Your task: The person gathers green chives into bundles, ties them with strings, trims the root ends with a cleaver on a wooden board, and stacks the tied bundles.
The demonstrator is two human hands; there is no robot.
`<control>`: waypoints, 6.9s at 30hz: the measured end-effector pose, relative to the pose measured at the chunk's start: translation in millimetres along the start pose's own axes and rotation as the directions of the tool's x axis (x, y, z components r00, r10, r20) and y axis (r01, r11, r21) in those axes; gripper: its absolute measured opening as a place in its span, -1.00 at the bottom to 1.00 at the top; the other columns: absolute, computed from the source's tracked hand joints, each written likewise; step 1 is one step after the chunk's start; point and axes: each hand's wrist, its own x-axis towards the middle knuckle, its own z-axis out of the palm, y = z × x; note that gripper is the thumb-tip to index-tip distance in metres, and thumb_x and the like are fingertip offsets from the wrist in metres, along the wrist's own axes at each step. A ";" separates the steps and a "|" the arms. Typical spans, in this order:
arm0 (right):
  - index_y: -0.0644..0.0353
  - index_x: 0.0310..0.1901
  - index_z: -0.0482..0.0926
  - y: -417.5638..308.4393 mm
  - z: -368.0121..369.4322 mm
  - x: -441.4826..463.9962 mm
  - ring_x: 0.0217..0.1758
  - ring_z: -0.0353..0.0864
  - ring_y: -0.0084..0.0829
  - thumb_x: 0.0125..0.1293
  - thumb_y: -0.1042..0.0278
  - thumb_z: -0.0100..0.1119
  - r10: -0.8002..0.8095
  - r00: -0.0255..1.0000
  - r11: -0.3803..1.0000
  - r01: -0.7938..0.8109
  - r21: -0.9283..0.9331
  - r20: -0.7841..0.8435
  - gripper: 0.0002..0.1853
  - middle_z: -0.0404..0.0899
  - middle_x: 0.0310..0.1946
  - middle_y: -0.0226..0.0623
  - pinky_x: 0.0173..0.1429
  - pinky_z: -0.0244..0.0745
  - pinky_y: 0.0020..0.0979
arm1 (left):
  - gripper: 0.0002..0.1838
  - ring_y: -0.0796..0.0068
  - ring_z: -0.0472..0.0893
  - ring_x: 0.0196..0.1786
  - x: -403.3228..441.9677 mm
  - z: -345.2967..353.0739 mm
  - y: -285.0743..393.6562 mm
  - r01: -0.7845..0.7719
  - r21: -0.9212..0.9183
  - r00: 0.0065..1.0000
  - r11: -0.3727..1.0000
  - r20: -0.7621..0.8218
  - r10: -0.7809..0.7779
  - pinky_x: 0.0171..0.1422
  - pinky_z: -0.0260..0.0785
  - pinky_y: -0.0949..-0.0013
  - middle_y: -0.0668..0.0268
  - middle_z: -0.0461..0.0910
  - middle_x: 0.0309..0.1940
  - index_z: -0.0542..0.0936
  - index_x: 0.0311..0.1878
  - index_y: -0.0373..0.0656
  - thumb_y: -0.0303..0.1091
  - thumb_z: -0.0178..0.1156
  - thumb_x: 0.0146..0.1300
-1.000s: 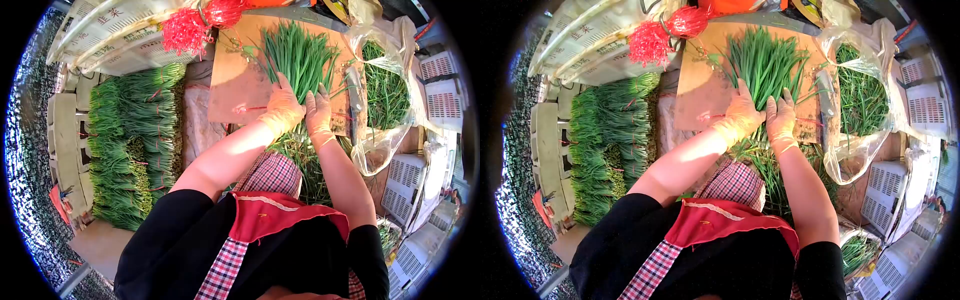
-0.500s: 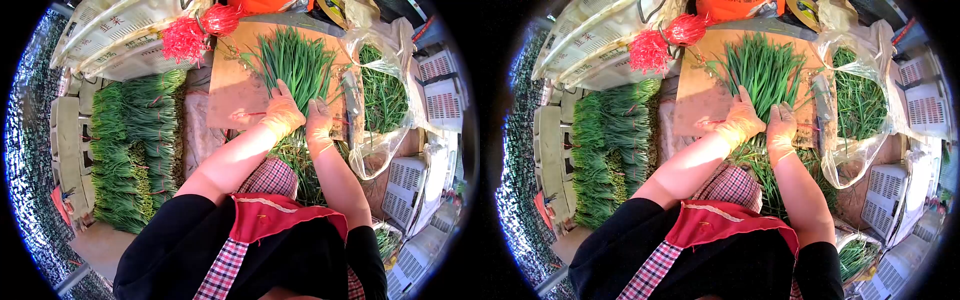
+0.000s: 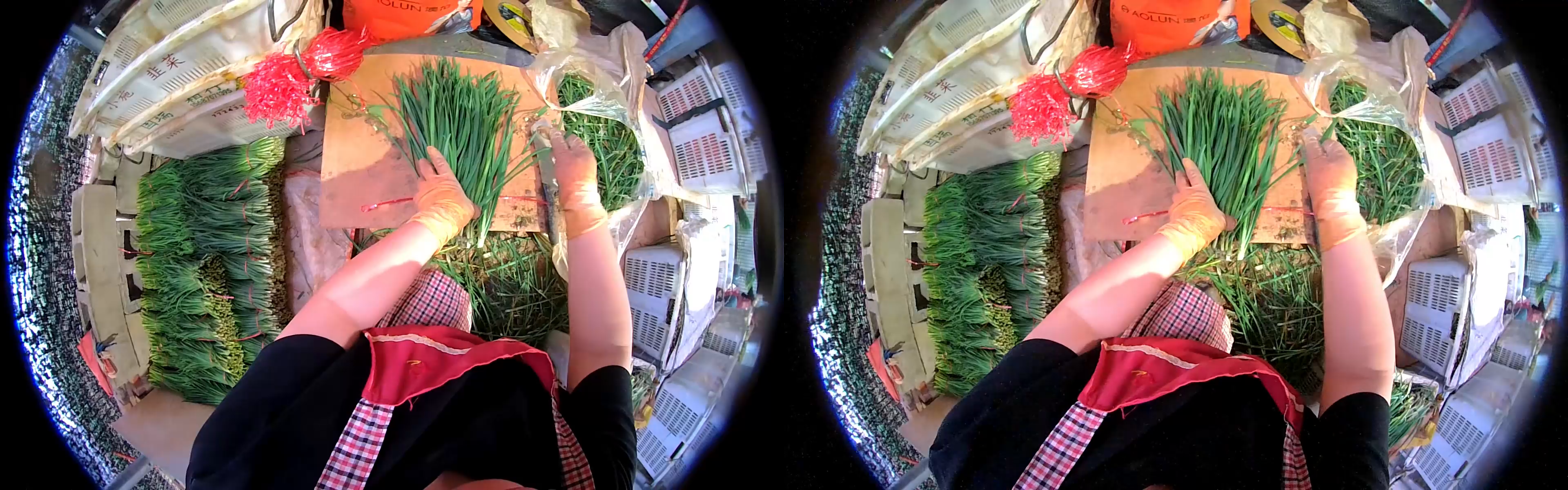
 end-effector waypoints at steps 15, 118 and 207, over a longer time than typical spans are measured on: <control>0.11 0.28 0.30 52.2 -62.4 48.5 -0.20 0.43 -0.57 0.36 0.17 -0.05 0.366 0.929 0.682 -0.310 0.663 0.058 -0.52 0.42 0.05 -0.29 -0.19 0.38 -0.56 | -0.40 0.08 -0.16 0.50 22.4 65.9 19.1 0.193 0.865 0.971 0.463 -0.236 0.037 0.52 -0.16 0.07 0.18 -0.17 0.47 0.06 0.43 0.07 -0.06 -0.12 0.37; 0.00 0.08 0.47 -22.3 126.3 -163.2 0.18 0.35 -0.17 -0.12 0.33 0.34 -0.668 0.667 0.528 0.738 -0.421 0.331 -0.41 0.35 0.14 -0.28 0.15 0.33 -0.18 | 0.01 -0.07 0.25 0.31 43.6 30.0 -91.0 -0.105 -0.939 0.983 0.327 -0.049 0.175 0.36 0.10 0.16 -0.17 0.14 0.31 -0.20 0.43 -0.27 -0.08 0.23 0.12; 0.31 -0.29 0.59 -12.8 76.7 -44.6 0.06 0.49 -0.09 0.17 0.25 0.17 -0.644 0.765 0.703 0.591 -0.395 -0.002 -0.75 0.52 0.01 -0.03 0.20 0.34 -0.25 | -0.02 -0.25 -0.12 0.44 19.9 37.7 -85.9 -0.386 -0.468 0.907 0.795 -0.348 0.236 0.49 -0.20 0.12 -0.35 -0.21 0.37 -0.19 0.42 -0.35 0.06 0.10 0.21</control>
